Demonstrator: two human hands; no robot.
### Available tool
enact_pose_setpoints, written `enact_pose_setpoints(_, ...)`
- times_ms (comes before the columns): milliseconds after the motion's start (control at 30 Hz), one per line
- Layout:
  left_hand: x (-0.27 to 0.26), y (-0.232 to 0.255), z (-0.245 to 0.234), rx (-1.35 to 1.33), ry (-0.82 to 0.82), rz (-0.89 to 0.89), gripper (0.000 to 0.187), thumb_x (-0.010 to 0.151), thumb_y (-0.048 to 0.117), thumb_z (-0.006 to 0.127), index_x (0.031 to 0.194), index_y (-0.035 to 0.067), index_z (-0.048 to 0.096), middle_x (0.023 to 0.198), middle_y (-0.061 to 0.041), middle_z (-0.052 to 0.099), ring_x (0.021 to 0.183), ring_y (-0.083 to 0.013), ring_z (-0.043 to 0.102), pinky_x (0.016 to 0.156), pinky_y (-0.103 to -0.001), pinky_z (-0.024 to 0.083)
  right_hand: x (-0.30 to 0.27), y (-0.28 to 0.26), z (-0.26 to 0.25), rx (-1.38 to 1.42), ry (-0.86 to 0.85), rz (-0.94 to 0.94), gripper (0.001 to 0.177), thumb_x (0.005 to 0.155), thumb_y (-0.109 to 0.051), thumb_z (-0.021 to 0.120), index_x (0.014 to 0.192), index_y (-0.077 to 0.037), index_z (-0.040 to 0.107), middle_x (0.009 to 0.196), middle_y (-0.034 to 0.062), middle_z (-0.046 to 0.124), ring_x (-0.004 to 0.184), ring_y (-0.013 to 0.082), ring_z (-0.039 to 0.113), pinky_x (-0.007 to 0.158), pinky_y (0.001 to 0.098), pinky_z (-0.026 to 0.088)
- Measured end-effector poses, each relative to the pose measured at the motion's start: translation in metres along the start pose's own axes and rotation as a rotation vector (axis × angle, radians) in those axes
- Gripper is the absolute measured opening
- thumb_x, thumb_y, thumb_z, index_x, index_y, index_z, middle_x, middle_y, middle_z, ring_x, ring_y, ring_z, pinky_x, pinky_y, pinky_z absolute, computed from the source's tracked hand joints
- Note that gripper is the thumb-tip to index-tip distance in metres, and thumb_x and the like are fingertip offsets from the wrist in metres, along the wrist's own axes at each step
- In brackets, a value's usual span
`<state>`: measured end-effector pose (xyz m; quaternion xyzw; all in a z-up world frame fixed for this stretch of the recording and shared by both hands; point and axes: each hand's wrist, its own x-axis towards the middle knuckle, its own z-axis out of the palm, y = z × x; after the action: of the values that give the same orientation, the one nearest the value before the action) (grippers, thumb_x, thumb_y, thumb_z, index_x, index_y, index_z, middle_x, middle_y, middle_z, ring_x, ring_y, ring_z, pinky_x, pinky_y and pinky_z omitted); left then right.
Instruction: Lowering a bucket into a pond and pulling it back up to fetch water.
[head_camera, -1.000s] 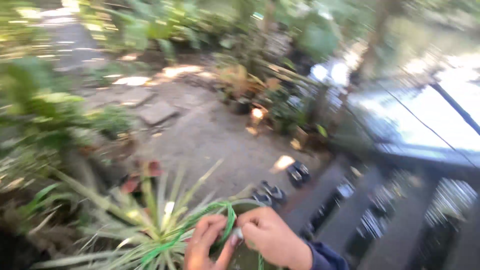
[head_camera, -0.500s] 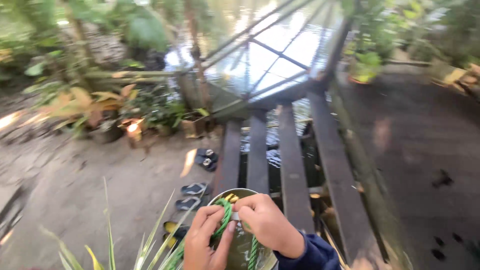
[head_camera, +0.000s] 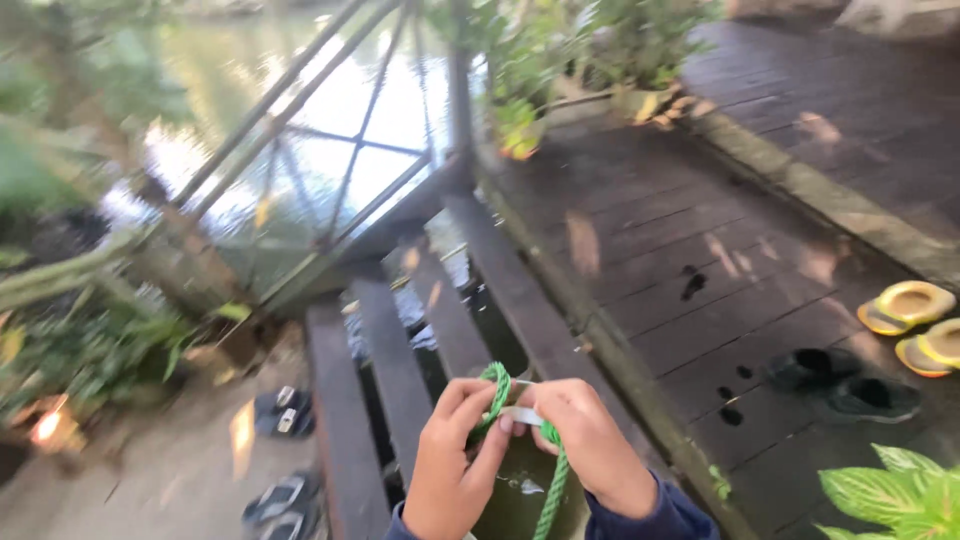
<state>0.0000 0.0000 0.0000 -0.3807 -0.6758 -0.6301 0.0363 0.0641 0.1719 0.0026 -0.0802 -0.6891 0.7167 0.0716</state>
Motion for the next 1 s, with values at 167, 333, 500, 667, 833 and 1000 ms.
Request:
enact_pose_setpoints(167, 0.070, -0.035, 0.068, -0.082, -0.120, -0.002, 0.025, 0.091, 0.005, 0.068, 0.114, -0.002, 0.069, 0.109, -0.012, 0.068, 0.095, -0.0257, 0.072, 0.082, -0.032, 0.056, 0.030, -0.005, -0.083, 0.074, 0.122, 0.012, 0.037, 0.094, -0.017, 0.048, 0.075, 0.009, 0.067, 0.061, 0.0029, 0.055, 0.052, 0.0083, 0.043, 0.049, 0.0278, 0.031)
enact_pose_setpoints(333, 0.162, -0.045, 0.135, -0.206, -0.181, 0.039, 0.025, 0.092, 0.004, 0.067, 0.115, -0.002, 0.072, 0.108, -0.012, 0.070, 0.097, -0.0240, 0.072, 0.087, -0.031, 0.055, 0.071, -0.056, -0.167, -0.060, 0.196, 0.036, 0.033, 0.088, -0.017, 0.050, 0.073, 0.007, 0.068, 0.053, 0.0009, 0.044, 0.048, 0.0087, 0.035, 0.045, 0.0289, 0.026)
enact_pose_setpoints(500, 0.259, -0.033, 0.188, -0.225, -0.192, 0.105, 0.024, 0.090, 0.004, 0.068, 0.113, -0.002, 0.073, 0.105, -0.012, 0.072, 0.098, -0.0228, 0.074, 0.088, -0.030, 0.055, 0.107, -0.121, -0.247, -0.087, 0.236, 0.030, 0.034, 0.087, -0.017, 0.049, 0.073, 0.007, 0.068, 0.053, 0.0011, 0.047, 0.049, 0.0091, 0.038, 0.046, 0.0293, 0.028)
enact_pose_setpoints(667, 0.355, -0.015, 0.231, -0.266, -0.233, 0.095, 0.023, 0.090, 0.004, 0.068, 0.112, -0.001, 0.074, 0.103, -0.011, 0.071, 0.095, -0.0214, 0.074, 0.084, -0.029, 0.056, 0.149, -0.190, -0.305, -0.179, 0.370, -0.020, 0.036, 0.088, -0.020, 0.050, 0.072, 0.006, 0.069, 0.053, 0.0028, 0.048, 0.049, 0.0085, 0.040, 0.048, 0.0275, 0.030)
enact_pose_setpoints(833, 0.430, -0.009, 0.277, -0.253, -0.309, -0.020, 0.025, 0.088, 0.007, 0.071, 0.113, 0.002, 0.075, 0.102, -0.008, 0.068, 0.079, -0.0232, 0.066, 0.070, -0.031, 0.053, 0.191, -0.224, -0.361, 0.053, 0.402, -0.115, 0.032, 0.086, -0.012, 0.046, 0.072, 0.009, 0.066, 0.066, 0.0060, 0.059, 0.052, 0.0093, 0.041, 0.048, 0.0275, 0.032)
enact_pose_setpoints(1000, 0.502, -0.001, 0.317, -0.211, -0.398, 0.114, 0.029, 0.083, 0.013, 0.079, 0.110, 0.003, 0.074, 0.098, -0.009, 0.067, 0.079, -0.0268, 0.068, 0.069, -0.035, 0.054, 0.232, -0.232, -0.407, 0.078, 0.488, -0.146, 0.032, 0.089, -0.011, 0.047, 0.071, 0.008, 0.064, 0.064, 0.0065, 0.055, 0.052, 0.0093, 0.041, 0.048, 0.0272, 0.030)
